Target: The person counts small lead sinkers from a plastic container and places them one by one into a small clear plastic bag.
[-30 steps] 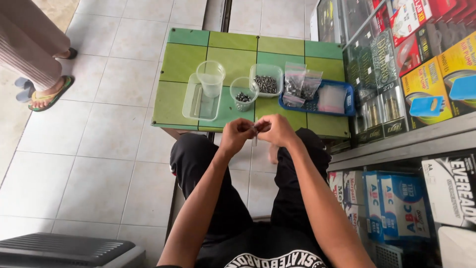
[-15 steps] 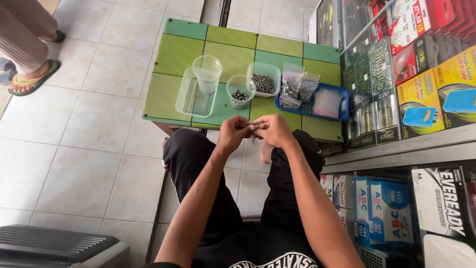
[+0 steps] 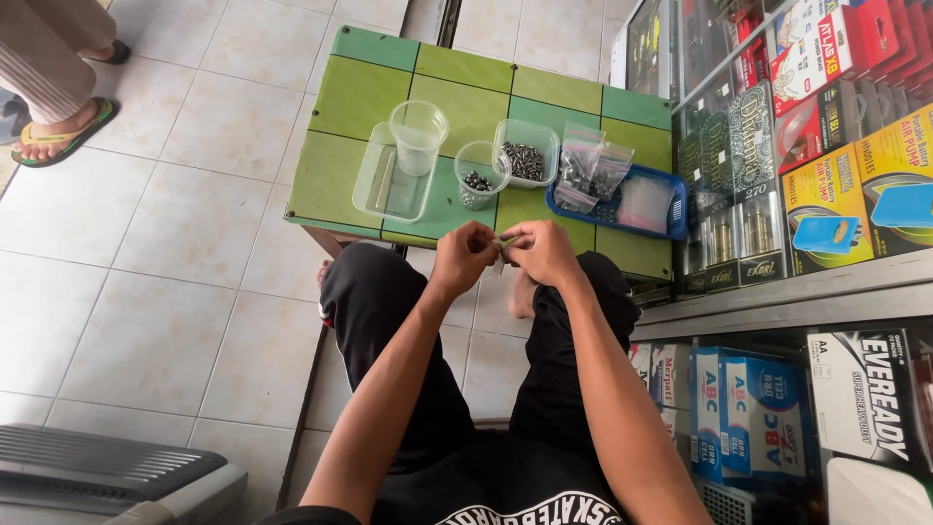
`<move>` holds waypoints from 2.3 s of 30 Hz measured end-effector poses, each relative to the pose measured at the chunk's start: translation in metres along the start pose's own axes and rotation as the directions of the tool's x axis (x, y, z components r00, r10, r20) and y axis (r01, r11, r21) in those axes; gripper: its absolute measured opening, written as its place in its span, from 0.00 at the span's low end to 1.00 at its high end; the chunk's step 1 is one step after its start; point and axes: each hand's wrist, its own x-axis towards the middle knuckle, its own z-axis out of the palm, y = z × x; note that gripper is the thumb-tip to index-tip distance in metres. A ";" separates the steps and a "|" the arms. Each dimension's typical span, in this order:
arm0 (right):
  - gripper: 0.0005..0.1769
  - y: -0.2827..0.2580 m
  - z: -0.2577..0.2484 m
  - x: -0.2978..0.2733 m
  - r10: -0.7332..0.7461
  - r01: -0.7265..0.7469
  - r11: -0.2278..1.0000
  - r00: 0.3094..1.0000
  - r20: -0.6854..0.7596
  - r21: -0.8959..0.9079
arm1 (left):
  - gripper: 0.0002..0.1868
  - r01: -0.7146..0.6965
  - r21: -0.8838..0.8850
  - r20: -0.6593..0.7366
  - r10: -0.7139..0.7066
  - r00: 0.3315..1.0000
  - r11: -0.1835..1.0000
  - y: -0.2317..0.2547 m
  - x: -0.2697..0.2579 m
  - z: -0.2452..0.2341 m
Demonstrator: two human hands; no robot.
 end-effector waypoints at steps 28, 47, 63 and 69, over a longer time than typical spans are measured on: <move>0.13 -0.015 -0.013 -0.017 -0.089 0.094 0.992 0.994 -0.063 0.088 | 0.13 -0.156 0.062 -0.014 0.158 0.987 0.986 0.021 -0.008 0.009; 0.16 -0.002 0.003 0.003 -0.062 0.062 0.998 0.998 -0.032 -0.022 | 0.08 -0.112 0.235 -0.067 0.131 0.989 0.966 -0.003 0.000 0.009; 0.10 0.010 0.006 0.010 -0.020 0.001 0.989 0.992 -0.127 -0.145 | 0.09 -0.435 0.511 -0.084 0.547 0.833 0.741 -0.013 0.003 0.011; 0.11 0.016 -0.005 0.014 -0.017 0.011 0.999 0.990 -0.137 -0.044 | 0.06 -0.506 0.675 0.002 0.686 0.728 0.536 -0.013 -0.002 0.013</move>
